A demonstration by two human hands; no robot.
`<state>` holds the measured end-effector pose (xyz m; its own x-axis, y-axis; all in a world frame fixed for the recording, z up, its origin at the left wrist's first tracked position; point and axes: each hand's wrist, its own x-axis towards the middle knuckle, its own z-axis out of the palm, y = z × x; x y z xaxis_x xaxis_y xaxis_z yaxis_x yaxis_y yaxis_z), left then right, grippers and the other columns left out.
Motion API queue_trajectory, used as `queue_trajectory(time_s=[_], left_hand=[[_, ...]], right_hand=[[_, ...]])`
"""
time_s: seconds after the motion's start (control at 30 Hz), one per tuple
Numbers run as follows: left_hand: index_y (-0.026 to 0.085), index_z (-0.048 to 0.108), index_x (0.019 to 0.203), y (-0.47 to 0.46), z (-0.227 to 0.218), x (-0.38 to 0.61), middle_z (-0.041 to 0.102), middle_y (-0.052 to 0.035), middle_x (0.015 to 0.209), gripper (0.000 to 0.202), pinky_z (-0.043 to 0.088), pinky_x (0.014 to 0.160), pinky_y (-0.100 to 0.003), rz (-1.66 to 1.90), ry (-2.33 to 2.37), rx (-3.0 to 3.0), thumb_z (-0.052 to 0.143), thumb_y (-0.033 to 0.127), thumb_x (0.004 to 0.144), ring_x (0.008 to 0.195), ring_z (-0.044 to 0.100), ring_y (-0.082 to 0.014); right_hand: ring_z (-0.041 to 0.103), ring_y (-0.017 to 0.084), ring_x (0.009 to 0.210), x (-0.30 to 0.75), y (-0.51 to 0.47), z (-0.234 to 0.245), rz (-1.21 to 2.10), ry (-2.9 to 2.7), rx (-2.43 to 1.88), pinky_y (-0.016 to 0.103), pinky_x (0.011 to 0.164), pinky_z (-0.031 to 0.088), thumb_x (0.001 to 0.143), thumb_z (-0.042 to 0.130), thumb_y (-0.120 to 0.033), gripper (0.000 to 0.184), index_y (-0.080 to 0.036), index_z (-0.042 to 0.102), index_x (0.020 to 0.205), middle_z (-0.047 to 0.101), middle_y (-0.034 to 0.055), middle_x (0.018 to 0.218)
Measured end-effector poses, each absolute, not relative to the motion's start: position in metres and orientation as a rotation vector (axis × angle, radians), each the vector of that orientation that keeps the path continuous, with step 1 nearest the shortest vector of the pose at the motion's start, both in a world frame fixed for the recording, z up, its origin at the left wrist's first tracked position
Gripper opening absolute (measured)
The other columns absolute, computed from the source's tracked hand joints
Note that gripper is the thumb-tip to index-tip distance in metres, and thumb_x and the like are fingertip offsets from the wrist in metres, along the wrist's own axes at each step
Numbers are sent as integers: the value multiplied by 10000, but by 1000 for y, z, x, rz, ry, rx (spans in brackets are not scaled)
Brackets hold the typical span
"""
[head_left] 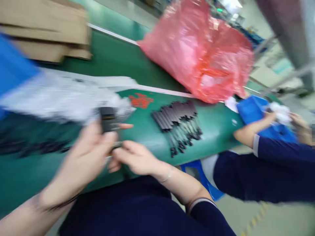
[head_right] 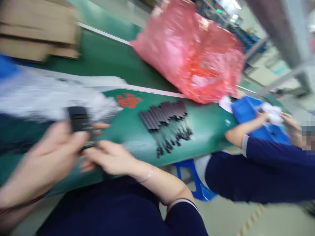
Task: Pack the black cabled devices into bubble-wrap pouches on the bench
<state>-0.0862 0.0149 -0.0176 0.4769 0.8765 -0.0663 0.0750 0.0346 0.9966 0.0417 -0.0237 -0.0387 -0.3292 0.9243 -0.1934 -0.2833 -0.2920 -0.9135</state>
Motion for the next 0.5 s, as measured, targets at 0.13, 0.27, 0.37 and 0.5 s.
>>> queue_trajectory(time_s=[0.13,0.27,0.37,0.5], left_hand=[[142,579,1218,88,12,-58,597,-78,1240,393,435,992,-340,761,883,1981,416,355,932,1109,559,-200],[78,611,1180,221,11,-72,595,-126,1244,368,352,1029,-334,546,1415,2326,458,237,886,1157,512,-221],[71,638,1141,283,-9,-64,638,-131,1174,382,382,956,-286,285,1462,2366,586,217,792,1076,547,-218],[86,687,1026,305,-37,-34,700,-115,991,461,419,855,-272,233,1397,2372,770,237,599,930,587,-224]], right_hand=[[170,45,384,81,-32,-36,1515,-667,-940,136,376,173,848,564,-530,323,-220,509,779,289,-111,486],[208,49,414,107,-27,-42,1320,-534,-1025,160,371,176,829,611,-501,314,-198,538,794,318,-84,529],[230,47,428,114,-34,-43,1294,-521,-1009,163,382,195,861,583,-468,280,-195,563,807,333,-70,556],[238,53,429,122,-40,-43,1259,-542,-1053,173,390,208,878,562,-446,254,-203,571,805,341,-63,557]])
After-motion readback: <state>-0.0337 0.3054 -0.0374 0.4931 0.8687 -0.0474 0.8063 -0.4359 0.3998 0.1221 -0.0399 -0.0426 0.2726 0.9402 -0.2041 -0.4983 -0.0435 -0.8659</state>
